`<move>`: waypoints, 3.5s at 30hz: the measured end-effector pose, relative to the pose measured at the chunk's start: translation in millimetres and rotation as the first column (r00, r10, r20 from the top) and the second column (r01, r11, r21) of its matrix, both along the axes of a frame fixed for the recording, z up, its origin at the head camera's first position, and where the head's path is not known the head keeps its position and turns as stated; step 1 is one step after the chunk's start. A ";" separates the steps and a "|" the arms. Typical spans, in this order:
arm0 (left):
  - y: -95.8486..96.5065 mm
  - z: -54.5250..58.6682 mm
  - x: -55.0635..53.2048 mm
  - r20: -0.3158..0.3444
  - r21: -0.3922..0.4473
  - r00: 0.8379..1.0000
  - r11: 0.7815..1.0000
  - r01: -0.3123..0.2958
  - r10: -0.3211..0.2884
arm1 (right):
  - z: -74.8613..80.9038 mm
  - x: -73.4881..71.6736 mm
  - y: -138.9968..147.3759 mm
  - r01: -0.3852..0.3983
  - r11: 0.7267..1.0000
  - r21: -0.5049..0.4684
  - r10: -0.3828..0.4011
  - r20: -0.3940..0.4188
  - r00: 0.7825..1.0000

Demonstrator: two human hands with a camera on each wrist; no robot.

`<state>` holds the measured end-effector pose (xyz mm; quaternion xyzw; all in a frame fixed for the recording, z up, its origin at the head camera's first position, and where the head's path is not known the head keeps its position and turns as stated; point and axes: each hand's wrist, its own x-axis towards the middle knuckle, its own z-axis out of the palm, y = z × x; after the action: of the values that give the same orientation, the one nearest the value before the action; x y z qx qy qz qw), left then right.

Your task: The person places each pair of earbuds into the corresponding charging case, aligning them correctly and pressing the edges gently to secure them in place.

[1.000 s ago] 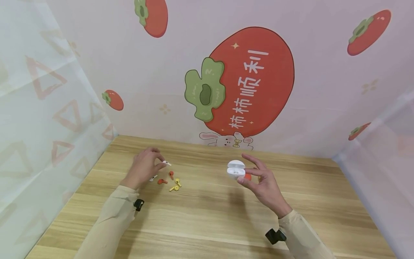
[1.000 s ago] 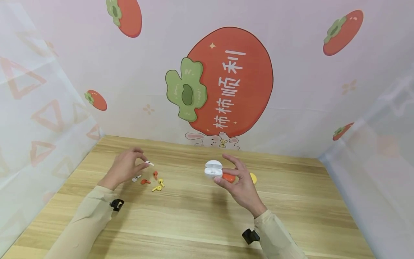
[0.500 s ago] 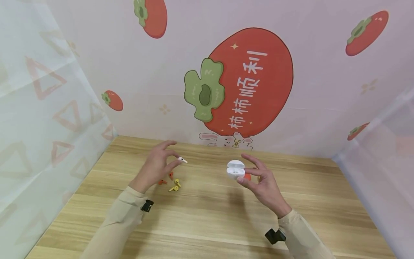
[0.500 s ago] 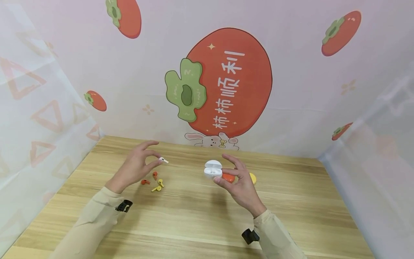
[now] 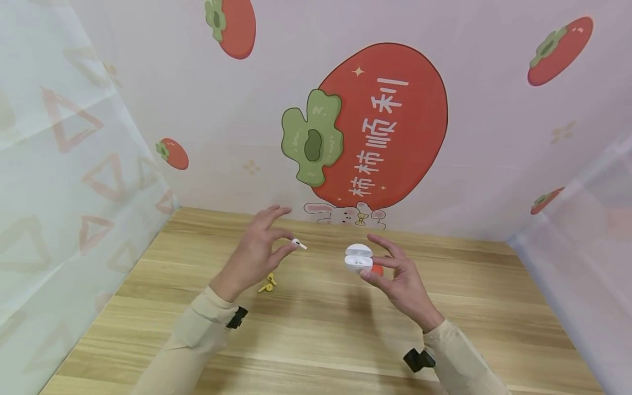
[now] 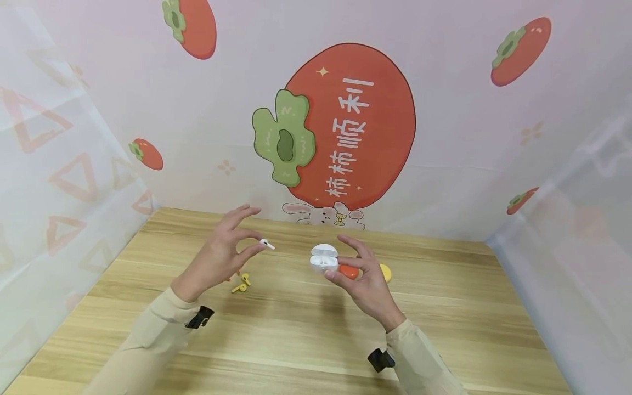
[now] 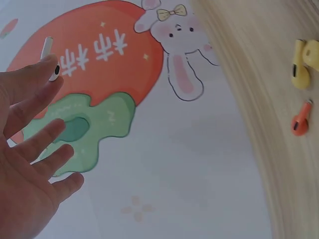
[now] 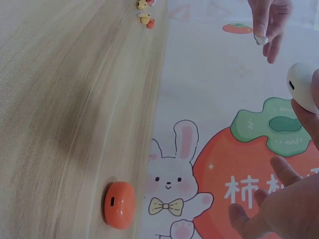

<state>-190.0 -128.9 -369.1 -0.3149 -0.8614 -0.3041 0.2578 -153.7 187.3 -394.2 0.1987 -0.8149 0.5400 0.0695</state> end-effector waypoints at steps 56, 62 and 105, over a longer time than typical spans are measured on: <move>68.3 24.4 23.0 -0.181 -0.164 0.982 0.986 0.031 -0.061 | 0.1 -3.7 -6.4 0.003 1.000 0.018 -0.003 0.012 1.000; 71.2 24.9 23.9 -0.171 -0.181 0.984 0.983 0.026 -0.058 | 0.5 -3.8 -7.2 0.009 1.000 0.026 -0.009 0.007 1.000; 76.9 23.5 26.9 0.077 0.023 0.990 0.993 0.115 -0.116 | 0.6 -3.4 -7.5 -0.014 1.000 0.022 0.014 0.001 1.000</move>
<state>-163.1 -52.0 -345.6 -0.3496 -0.8483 -0.3384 0.2088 -157.1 179.8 -393.7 0.2049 -0.8193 0.5317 0.0634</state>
